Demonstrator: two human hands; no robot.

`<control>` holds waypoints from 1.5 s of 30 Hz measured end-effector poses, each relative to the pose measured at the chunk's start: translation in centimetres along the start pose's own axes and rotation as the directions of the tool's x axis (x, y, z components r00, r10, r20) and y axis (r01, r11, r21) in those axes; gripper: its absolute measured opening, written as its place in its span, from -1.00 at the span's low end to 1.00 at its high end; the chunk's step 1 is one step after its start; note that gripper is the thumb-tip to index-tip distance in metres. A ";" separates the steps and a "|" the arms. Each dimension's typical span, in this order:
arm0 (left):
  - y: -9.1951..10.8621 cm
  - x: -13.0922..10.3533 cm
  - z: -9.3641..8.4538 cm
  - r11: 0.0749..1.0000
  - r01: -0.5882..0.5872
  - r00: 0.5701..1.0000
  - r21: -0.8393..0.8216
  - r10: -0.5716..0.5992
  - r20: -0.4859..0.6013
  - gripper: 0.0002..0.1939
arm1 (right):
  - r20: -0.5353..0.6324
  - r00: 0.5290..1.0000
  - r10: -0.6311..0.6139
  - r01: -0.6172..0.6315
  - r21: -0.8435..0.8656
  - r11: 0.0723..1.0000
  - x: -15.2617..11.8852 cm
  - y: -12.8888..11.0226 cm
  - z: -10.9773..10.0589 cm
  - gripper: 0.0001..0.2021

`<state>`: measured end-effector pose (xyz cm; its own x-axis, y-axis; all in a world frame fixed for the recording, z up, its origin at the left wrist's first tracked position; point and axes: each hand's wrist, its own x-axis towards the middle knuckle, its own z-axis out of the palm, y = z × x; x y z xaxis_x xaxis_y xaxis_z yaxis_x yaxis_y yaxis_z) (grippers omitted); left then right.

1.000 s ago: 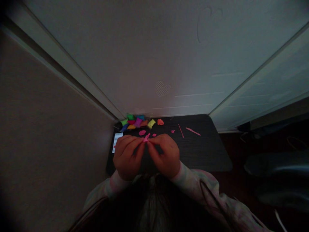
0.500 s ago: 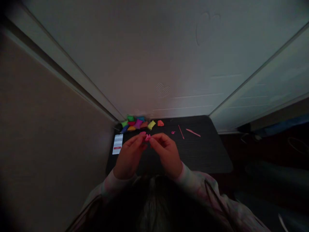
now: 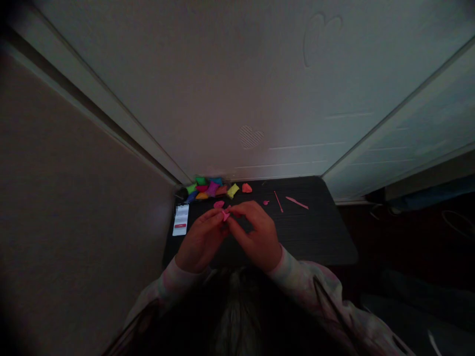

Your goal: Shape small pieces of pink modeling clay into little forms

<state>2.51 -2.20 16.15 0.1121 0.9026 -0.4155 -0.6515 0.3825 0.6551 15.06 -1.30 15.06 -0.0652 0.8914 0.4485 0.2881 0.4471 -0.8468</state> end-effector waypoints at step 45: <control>-0.5 0.2 0.1 0.976 0.070 0.997 -0.208 -0.074 -0.009 -0.97 | 0.053 0.999 0.001 -0.004 0.053 0.999 -0.1 1.0 0.3 -0.96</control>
<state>2.90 -2.22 15.81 0.1529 0.8701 -0.4686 -0.7839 0.3955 0.4786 15.03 -0.96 14.10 -0.1157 0.8947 0.4314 0.2376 0.4466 -0.8626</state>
